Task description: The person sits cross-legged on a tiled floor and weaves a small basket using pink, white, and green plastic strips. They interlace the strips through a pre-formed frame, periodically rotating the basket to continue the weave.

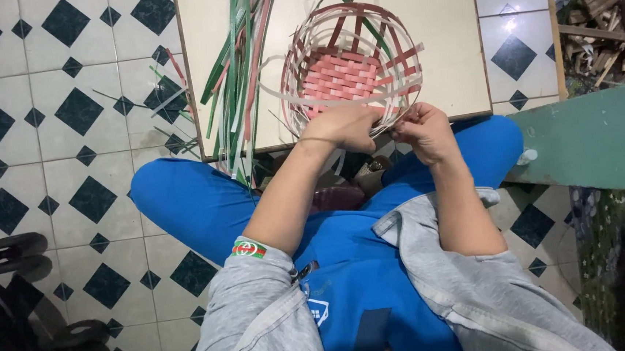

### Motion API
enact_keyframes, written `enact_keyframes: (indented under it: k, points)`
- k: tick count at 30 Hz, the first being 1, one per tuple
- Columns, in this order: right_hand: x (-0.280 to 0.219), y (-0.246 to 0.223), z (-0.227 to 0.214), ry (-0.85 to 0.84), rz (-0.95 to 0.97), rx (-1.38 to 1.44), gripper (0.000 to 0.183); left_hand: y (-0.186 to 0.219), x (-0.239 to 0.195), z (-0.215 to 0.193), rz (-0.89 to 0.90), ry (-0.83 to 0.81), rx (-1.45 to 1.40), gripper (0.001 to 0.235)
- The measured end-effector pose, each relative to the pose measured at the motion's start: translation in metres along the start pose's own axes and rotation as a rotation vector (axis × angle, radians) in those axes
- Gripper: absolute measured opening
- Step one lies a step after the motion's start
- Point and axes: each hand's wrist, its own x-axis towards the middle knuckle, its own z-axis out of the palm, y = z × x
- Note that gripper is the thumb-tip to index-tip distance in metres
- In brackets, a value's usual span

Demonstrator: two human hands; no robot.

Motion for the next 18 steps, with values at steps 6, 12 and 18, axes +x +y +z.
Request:
enact_keyframes:
  k: [6, 12, 18]
  points:
    - [0.007, 0.022, 0.005, 0.169, -0.118, -0.032, 0.031, -0.011, 0.010, 0.011, 0.014, 0.016, 0.015, 0.047]
    - [-0.007, 0.012, 0.029, 0.199, -0.134, 0.029, 0.027, -0.018, 0.015, 0.015, 0.007, 0.041, -0.005, 0.050]
    - [-0.008, 0.019, 0.027, 0.253, -0.173, -0.012, 0.025, -0.019, 0.016, 0.018, -0.004, 0.033, 0.015, 0.051]
